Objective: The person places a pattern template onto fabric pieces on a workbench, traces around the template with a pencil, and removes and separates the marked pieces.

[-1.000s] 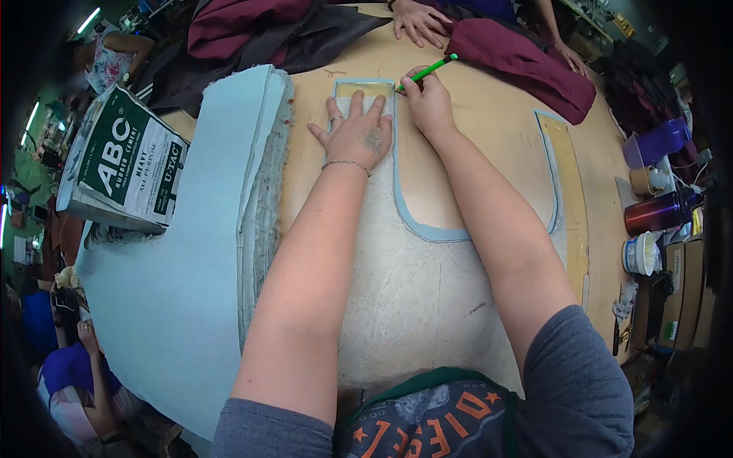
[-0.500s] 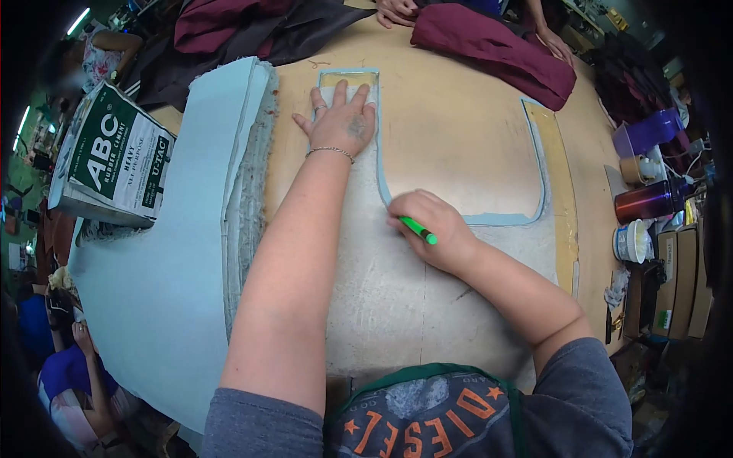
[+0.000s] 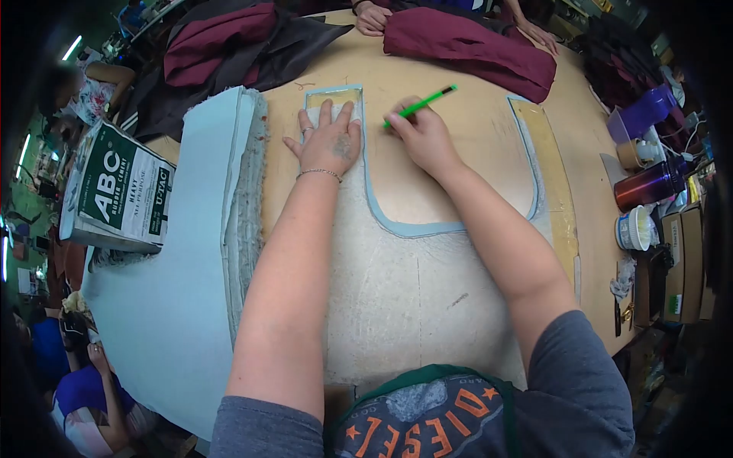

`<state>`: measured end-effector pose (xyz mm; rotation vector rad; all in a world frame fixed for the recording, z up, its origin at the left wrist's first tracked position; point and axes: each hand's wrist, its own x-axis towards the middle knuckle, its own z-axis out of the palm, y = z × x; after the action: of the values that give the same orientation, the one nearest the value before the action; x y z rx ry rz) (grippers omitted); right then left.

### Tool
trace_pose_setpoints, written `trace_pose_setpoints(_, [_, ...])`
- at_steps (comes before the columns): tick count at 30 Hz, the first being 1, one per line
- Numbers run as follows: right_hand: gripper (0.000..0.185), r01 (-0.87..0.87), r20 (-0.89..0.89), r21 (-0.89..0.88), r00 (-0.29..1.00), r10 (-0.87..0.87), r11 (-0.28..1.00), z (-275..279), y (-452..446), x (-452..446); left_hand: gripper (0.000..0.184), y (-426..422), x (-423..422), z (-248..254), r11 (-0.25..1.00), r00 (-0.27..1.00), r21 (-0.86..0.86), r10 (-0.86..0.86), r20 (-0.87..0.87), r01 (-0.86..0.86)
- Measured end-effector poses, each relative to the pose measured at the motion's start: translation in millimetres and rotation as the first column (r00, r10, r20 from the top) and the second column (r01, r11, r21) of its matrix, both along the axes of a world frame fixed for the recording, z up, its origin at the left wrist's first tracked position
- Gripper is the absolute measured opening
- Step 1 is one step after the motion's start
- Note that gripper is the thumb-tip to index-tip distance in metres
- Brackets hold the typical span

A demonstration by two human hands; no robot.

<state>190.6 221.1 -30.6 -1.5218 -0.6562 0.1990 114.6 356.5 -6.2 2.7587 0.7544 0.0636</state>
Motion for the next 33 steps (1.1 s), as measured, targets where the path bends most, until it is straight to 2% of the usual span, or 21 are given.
trace_pose_setpoints(1, [0.010,0.036,-0.029,0.107,0.999,-0.033,0.994,-5.8,18.6,9.2,0.045,-0.1,0.2,-0.8,1.000,1.000,-0.003,-0.002,-0.001,0.002])
trace_pose_setpoints(4, [0.010,0.175,0.110,0.053,0.977,-0.180,0.983,-19.8,53.5,36.4,0.046,1.5,1.1,-4.7,0.999,1.000,0.047,-0.002,0.000,0.002])
trace_pose_setpoints(7, [0.011,0.264,0.113,-0.034,0.959,-0.259,0.964,-11.4,60.7,40.3,0.045,2.7,1.6,-6.9,0.999,1.000,0.050,-0.004,0.007,0.004])
trace_pose_setpoints(11, [0.013,0.319,0.227,-0.108,0.930,-0.288,0.942,-10.3,64.7,37.9,0.045,3.1,1.9,-9.0,0.999,1.000,0.052,-0.007,0.015,0.006])
trace_pose_setpoints(14, [0.014,0.328,0.337,-0.179,0.906,-0.255,0.928,2.1,55.2,17.5,0.045,2.7,2.4,-5.9,0.999,1.000,0.042,-0.006,0.020,0.005])
trace_pose_setpoints(17, [0.015,0.241,0.369,-0.285,0.921,-0.126,0.928,15.8,25.4,-30.6,0.046,3.0,-0.5,-4.5,1.000,1.000,0.017,-0.002,0.017,0.002])
trace_pose_setpoints(19, [0.013,0.121,0.316,-0.410,0.949,0.016,0.904,25.3,-4.7,-75.1,0.045,2.4,0.2,-4.6,1.000,1.000,-0.003,-0.005,0.023,0.005])
trace_pose_setpoints(21, [0.011,-0.008,0.512,-0.286,0.844,0.160,0.958,14.2,-33.0,-106.5,0.045,2.3,0.9,-6.0,1.000,1.000,0.010,-0.002,0.030,0.002])
trace_pose_setpoints(24, [0.011,-0.062,0.407,-0.421,0.879,0.249,0.905,26.8,-76.0,-124.7,0.045,1.3,-1.7,-7.1,1.000,1.000,0.024,-0.002,0.030,0.002])
trace_pose_setpoints(27, [0.008,0.016,0.398,-0.493,0.893,0.209,0.870,34.9,-123.7,-112.8,0.046,0.8,0.4,-6.0,0.999,0.999,0.042,0.001,0.044,-0.003])
trace_pose_setpoints(30, [0.006,-0.025,0.034,-0.414,0.999,0.042,0.910,31.5,-174.4,-86.4,0.046,1.4,0.7,-7.2,0.999,0.998,0.052,-0.001,0.069,-0.003])
trace_pose_setpoints(33, [0.005,-0.072,-0.071,-0.100,0.995,0.065,0.992,5.8,-196.0,-76.3,0.046,8.7,3.5,-17.3,0.998,0.987,0.062,-0.028,0.156,0.019])
